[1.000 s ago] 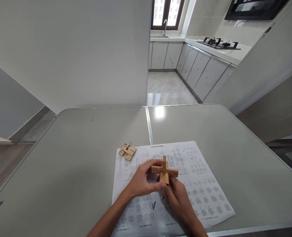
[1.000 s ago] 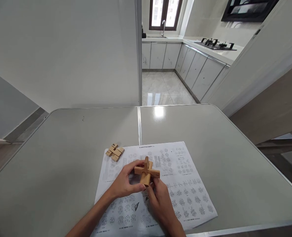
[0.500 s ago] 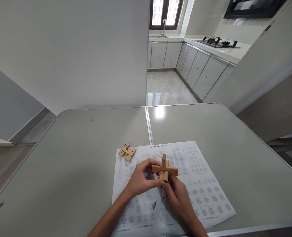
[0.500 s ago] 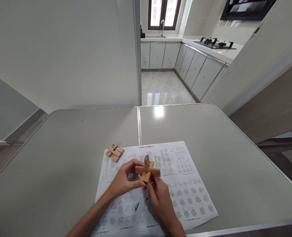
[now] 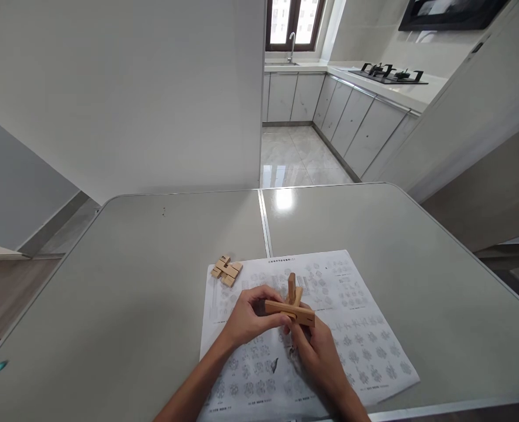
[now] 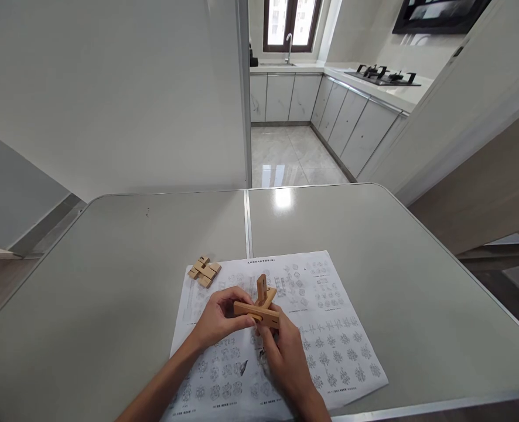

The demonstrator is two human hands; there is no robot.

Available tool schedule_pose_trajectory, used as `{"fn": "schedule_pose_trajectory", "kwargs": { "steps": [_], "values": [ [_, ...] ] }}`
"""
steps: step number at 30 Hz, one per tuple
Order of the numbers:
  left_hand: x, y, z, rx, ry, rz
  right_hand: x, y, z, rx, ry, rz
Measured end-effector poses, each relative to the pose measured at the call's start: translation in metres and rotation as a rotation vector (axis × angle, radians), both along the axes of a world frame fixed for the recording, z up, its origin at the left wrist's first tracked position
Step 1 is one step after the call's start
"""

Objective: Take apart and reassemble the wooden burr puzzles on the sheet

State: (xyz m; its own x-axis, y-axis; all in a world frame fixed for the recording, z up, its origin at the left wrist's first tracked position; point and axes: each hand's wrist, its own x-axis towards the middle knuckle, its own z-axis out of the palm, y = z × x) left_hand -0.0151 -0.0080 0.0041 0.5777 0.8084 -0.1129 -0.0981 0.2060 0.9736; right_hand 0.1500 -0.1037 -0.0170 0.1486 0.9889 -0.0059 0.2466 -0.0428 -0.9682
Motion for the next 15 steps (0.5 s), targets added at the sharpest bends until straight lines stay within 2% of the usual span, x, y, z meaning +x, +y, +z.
{"fn": "schedule_pose_trajectory", "kwargs": {
  "steps": [10,15],
  "values": [
    [-0.004,0.004,-0.008,-0.021,-0.036,-0.023,0.004,0.004,0.011,-0.085,0.325,-0.025],
    [-0.005,0.005,-0.008,-0.012,-0.026,-0.072,0.010,0.006,0.019,-0.159,0.484,-0.108]
  ]
}}
